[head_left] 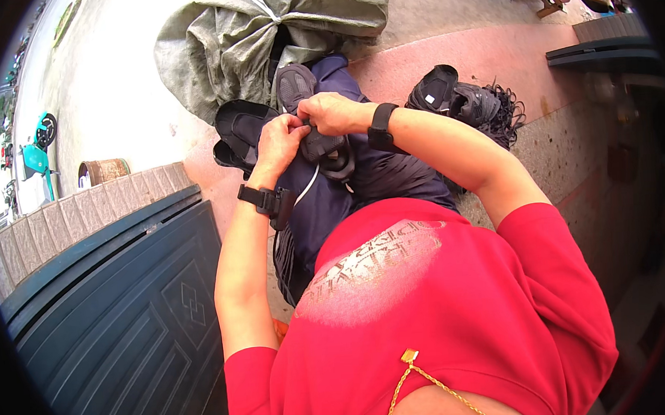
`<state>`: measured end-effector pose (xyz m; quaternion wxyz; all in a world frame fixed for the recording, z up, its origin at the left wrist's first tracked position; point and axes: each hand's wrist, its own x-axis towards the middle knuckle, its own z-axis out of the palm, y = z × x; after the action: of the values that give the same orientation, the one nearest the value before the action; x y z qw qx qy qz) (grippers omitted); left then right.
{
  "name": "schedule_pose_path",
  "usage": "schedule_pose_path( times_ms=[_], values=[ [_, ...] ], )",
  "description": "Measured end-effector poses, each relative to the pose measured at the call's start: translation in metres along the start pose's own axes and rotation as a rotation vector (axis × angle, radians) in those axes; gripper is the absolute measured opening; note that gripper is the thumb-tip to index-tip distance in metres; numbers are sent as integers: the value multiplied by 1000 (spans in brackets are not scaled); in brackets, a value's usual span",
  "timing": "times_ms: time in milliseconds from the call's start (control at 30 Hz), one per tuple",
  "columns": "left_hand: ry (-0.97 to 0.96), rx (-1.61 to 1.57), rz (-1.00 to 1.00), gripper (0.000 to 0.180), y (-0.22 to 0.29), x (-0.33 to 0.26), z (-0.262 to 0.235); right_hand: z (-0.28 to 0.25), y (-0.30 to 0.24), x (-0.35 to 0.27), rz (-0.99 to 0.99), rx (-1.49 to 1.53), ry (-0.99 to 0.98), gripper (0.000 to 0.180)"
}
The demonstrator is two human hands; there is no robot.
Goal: Threading laces and adjusting components of a black sneaker.
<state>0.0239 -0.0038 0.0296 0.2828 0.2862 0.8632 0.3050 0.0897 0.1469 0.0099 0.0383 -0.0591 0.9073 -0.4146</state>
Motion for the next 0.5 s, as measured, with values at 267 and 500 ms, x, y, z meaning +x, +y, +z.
schedule_pose_path(
  times_ms=[267,500],
  values=[
    [0,-1,35,20,0,4,3,-8,-11,-11,105,-126,116,17],
    [-22,43,43,18,-3,8,-1,-1,-14,-5,169,64,70,22]
  ],
)
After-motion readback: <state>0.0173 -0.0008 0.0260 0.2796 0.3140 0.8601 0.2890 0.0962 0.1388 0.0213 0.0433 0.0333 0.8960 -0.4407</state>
